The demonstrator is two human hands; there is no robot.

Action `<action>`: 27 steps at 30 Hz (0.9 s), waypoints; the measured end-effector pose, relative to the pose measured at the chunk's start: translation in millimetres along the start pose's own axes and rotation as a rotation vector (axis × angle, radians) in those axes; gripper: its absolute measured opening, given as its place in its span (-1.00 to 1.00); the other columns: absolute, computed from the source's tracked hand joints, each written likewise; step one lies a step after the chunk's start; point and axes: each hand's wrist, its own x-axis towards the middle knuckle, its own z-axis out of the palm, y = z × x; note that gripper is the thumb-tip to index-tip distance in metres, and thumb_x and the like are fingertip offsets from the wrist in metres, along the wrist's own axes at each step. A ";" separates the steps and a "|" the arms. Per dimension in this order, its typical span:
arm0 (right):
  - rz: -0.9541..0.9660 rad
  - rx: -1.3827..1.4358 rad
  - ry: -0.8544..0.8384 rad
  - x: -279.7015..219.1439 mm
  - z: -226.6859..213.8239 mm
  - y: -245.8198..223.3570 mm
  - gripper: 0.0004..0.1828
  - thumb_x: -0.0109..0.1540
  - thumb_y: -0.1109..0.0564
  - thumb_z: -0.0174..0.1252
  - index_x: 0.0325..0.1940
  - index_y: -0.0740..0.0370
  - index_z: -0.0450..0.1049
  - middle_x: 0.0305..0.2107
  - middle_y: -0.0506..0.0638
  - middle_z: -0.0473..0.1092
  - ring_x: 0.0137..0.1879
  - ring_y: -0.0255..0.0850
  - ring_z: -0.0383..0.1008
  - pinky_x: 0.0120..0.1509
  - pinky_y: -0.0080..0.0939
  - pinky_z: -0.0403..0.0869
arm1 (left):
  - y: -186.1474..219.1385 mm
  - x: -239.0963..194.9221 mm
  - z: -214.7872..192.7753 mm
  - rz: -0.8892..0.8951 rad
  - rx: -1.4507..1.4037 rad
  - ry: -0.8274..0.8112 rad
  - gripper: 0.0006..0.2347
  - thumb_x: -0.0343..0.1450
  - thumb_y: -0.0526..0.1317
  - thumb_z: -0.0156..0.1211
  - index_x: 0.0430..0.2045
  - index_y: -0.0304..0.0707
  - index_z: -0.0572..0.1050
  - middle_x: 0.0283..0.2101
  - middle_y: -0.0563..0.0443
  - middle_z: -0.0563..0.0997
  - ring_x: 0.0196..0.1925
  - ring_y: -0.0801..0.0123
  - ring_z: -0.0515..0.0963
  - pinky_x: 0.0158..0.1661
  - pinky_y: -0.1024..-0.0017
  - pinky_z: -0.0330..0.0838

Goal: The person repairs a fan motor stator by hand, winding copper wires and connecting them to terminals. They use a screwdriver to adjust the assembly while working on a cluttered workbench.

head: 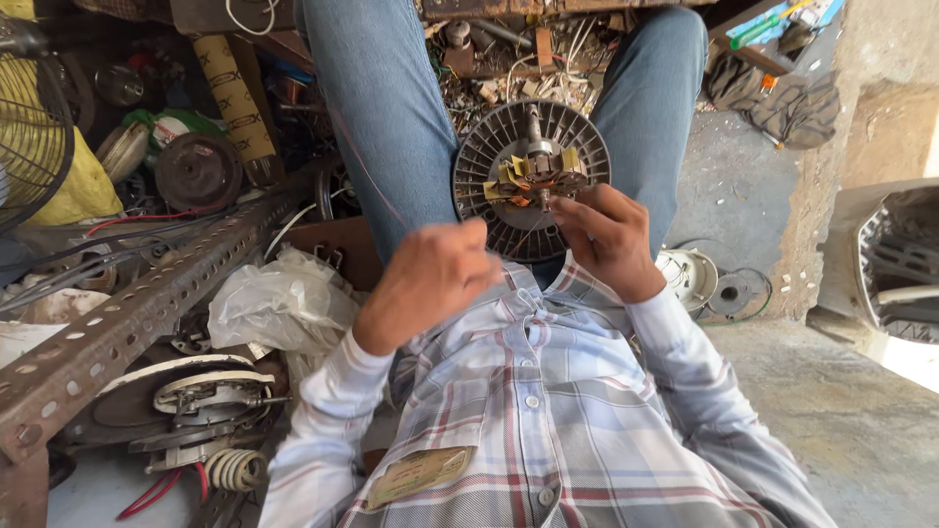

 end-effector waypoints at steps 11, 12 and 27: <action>0.171 0.035 -0.016 2.5 2.7 -17.1 -0.70 0.20 0.25 0.38 -0.01 0.29 0.53 -0.36 0.09 0.38 -0.34 0.01 0.45 -0.26 -0.08 0.41 | -48.8 104.9 -15.7 -0.041 0.254 0.237 -0.82 0.25 -0.25 0.48 -0.71 -0.30 0.59 -0.41 -0.09 0.49 -0.44 0.21 0.62 -0.40 0.24 0.46; 0.145 0.039 -0.011 3.5 3.1 -16.1 -0.69 0.19 0.25 0.37 0.00 0.31 0.53 -0.38 0.09 0.38 -0.33 0.01 0.45 -0.26 -0.08 0.41 | -59.7 111.6 -10.3 -0.028 0.276 0.260 -0.83 0.24 -0.26 0.50 -0.72 -0.30 0.60 -0.41 -0.09 0.50 -0.43 0.20 0.63 -0.39 0.24 0.47; 0.379 0.696 -0.407 99.2 20.5 113.6 -0.91 0.26 0.29 0.32 -0.16 0.36 0.62 -0.36 -0.04 0.55 -0.27 -0.42 0.48 -0.16 -0.36 0.46 | -64.8 137.3 18.1 0.018 0.556 0.451 -0.84 0.41 -0.26 0.36 -0.59 -0.28 0.56 -0.50 0.02 0.50 -0.51 0.45 0.49 -0.43 0.34 0.33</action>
